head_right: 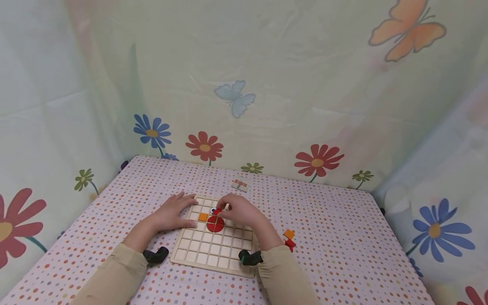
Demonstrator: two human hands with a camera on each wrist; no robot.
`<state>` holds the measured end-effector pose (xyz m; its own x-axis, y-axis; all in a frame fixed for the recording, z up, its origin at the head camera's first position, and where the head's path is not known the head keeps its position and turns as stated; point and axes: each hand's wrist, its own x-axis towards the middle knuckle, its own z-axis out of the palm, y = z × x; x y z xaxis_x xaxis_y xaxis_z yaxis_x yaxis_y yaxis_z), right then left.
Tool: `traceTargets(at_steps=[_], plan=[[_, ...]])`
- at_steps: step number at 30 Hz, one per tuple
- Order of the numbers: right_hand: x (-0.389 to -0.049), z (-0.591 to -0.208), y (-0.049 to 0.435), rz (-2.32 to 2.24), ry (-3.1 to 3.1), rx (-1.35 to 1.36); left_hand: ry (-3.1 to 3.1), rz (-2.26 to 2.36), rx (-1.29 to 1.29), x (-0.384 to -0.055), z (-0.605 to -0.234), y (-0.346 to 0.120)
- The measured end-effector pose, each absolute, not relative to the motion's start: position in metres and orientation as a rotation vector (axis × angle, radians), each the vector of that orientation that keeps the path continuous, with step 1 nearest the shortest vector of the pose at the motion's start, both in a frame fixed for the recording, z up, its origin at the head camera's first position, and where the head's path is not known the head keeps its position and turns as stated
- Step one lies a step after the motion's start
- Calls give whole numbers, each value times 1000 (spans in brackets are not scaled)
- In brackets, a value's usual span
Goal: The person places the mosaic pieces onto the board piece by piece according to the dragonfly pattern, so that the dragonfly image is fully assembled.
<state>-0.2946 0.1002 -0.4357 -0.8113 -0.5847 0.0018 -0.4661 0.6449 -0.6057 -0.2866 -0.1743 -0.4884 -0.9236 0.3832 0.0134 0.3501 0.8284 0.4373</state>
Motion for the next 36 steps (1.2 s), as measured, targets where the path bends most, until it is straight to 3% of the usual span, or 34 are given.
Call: traceTargets(at_steps=[16,36], plan=[[-304,-448,31,-738,2696,-925,2911,700,650,-290,-492,-180],[-301,-453,21,-565,2753,-972,2921,684,647,-290,-491,-180]])
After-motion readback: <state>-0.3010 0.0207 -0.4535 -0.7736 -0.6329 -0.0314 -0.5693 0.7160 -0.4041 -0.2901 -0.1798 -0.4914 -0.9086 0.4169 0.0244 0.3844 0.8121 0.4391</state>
